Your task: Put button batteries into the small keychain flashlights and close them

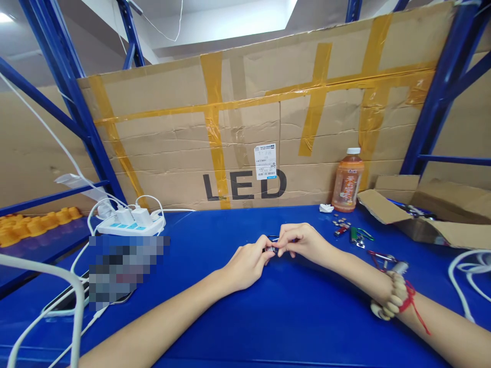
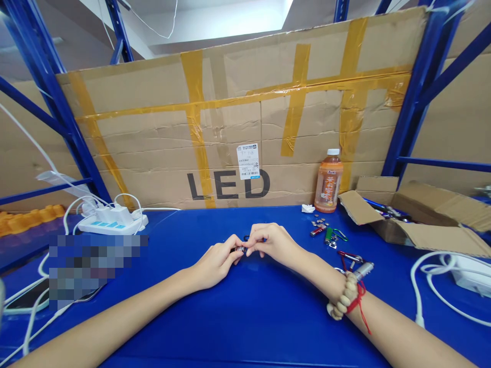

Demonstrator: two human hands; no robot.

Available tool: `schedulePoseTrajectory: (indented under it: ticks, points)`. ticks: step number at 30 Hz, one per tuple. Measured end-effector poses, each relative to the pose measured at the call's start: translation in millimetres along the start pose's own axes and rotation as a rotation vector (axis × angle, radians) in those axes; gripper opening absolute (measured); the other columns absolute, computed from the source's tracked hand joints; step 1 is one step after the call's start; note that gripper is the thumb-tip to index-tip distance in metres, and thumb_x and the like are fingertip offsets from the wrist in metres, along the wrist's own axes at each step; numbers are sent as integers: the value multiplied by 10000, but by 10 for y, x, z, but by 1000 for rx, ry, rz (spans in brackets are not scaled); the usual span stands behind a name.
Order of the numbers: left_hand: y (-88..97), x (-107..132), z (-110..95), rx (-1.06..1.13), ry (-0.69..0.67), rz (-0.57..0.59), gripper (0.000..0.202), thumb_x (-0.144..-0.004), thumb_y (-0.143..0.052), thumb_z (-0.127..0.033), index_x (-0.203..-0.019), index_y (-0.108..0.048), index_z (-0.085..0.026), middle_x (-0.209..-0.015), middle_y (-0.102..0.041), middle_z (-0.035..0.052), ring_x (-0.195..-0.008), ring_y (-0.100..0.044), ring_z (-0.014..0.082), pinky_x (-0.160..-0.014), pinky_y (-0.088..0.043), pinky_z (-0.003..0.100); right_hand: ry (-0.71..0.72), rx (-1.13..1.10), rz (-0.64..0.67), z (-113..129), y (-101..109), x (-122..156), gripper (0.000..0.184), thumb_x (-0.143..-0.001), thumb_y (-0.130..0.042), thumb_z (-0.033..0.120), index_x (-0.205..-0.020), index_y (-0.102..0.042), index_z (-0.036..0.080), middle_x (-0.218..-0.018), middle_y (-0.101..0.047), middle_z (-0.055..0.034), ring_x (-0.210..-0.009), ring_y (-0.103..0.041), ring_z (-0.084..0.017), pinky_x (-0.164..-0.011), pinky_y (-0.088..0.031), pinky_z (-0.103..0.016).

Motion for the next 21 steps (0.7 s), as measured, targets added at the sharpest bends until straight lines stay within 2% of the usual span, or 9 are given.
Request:
schedulePoseTrajectory:
  ticks: [5, 11, 21]
  points:
    - [17, -9, 7, 25, 3, -34, 144, -911, -290, -283, -922, -419, -221, -716, -544, -31, -634, -537, 123, -592, -369, 218, -7, -12, -59, 44, 41, -13, 290, -728, -620, 442, -682, -693, 165, -666, -580, -7, -425, -499, -48, -432, -408, -195]
    - [36, -8, 5, -6, 30, -44, 142, -908, -304, -283, -929, -429, -220, -742, -564, -22, -666, -556, 133, -606, -384, 225, -4, 1, -67, 33, 43, -15, 283, -738, -610, 441, -711, -696, 173, -679, -596, -14, -423, -504, -52, -422, -410, -194]
    - [71, -16, -27, 11, 29, -55, 168, -914, -294, -293, -948, -445, -227, -744, -580, -32, -672, -566, 126, -613, -384, 219, -23, 45, -73, 4, 72, -17, 288, -711, -634, 447, -640, -659, 169, -670, -589, -7, -440, -500, -58, -422, -400, -191]
Point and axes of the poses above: each hand's wrist, its own x-axis away from the middle knuckle, its own y-axis out of the back of the hand, z = x × y, the point moved 6 cm from there along -x, towards the middle knuckle
